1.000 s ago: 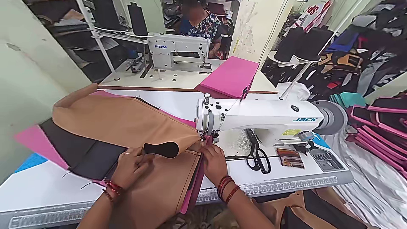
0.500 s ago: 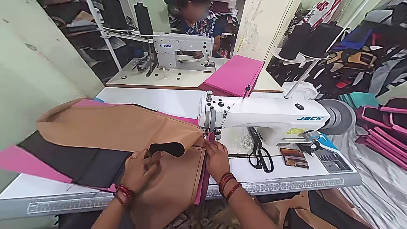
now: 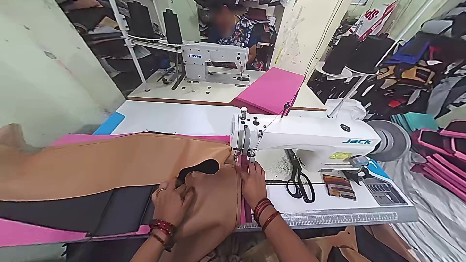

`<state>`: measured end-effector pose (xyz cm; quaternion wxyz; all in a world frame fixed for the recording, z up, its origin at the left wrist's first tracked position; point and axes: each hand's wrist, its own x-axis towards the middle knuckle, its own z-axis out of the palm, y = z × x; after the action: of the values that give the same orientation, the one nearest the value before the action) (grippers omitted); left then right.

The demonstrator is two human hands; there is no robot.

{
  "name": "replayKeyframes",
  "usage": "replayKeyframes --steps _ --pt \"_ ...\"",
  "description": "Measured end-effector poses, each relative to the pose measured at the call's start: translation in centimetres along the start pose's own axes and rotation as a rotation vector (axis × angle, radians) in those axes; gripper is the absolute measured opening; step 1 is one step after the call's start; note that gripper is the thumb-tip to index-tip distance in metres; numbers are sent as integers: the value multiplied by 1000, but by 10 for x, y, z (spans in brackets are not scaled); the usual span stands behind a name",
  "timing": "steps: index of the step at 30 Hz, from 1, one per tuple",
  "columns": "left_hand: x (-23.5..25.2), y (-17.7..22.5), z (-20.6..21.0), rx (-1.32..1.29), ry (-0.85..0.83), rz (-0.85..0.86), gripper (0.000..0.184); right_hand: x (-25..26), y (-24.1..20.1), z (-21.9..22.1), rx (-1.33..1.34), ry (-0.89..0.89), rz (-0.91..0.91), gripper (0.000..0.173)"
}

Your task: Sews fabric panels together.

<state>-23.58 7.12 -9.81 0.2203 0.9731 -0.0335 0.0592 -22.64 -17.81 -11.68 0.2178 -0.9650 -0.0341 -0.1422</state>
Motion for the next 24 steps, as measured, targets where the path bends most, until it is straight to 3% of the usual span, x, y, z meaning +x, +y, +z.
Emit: replayKeyframes --steps 7,21,24 --pt "11 12 2 49 -49 -48 42 11 11 2 2 -42 -4 43" --pt "25 19 -4 61 -148 -104 43 6 18 4 83 71 -53 37" --pt "21 23 -1 -13 21 -141 52 3 18 3 101 54 -38 37"
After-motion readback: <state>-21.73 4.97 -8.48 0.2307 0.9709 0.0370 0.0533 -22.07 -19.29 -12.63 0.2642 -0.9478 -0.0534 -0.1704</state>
